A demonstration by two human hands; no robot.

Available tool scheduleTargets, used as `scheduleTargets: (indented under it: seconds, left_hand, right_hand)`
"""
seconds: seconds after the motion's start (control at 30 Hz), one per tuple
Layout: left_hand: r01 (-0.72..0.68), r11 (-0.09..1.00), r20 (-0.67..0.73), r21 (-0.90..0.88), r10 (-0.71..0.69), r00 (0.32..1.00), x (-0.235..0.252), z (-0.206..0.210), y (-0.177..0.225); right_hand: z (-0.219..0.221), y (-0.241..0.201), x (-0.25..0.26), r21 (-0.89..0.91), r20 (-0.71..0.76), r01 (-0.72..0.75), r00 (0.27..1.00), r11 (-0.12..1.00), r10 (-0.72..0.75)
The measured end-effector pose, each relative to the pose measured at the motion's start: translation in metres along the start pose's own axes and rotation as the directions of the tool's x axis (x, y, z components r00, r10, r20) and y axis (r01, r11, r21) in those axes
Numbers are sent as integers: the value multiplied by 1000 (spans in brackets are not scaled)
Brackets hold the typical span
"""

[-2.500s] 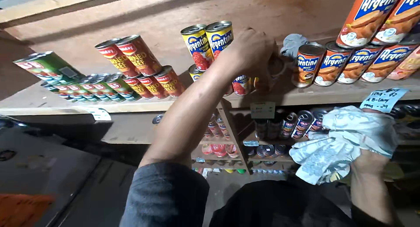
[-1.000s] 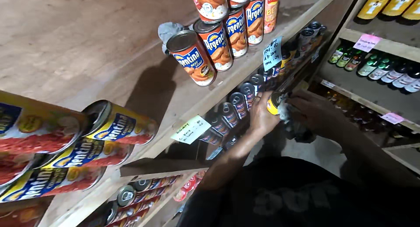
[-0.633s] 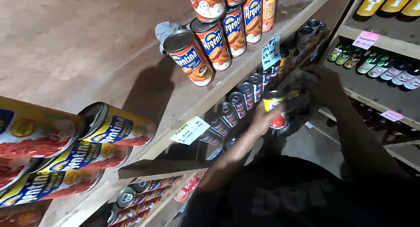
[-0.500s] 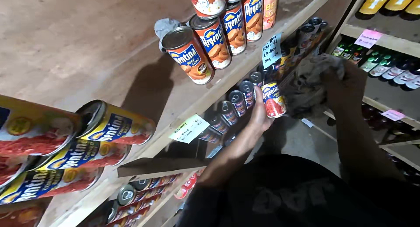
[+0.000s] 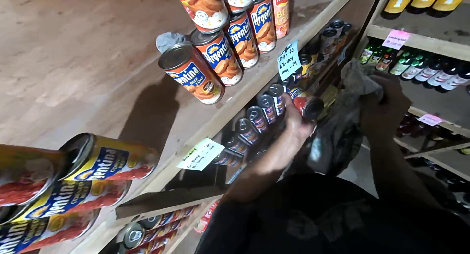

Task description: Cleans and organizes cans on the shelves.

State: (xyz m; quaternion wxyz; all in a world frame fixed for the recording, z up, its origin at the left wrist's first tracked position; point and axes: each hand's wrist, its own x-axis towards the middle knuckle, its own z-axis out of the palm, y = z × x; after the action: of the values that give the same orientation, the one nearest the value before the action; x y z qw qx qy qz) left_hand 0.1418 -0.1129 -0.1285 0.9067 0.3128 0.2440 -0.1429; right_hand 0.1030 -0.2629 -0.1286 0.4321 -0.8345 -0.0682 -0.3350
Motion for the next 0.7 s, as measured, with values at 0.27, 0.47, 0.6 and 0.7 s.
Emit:
scheduleTargets:
  seconds: [0.27, 0.47, 0.6, 0.7]
  left_hand:
    - [59, 993, 57, 106, -66, 996, -3, -11, -20]
    - [-316, 901, 284, 296, 232, 930, -32, -28, 8]
    - [-637, 652, 645, 411, 286, 709, -60, -68, 30]
    - [-756, 486, 786, 439, 200, 585, -73, -87, 31]
  right_hand:
    - [24, 42, -22, -37, 289, 571, 792, 820, -538]
    - [11, 53, 0, -73, 244, 103, 966, 992, -82]
    - [21, 16, 17, 241, 143, 25, 988, 970, -61]
    - [36, -36, 22, 368, 101, 103, 983, 924, -150]
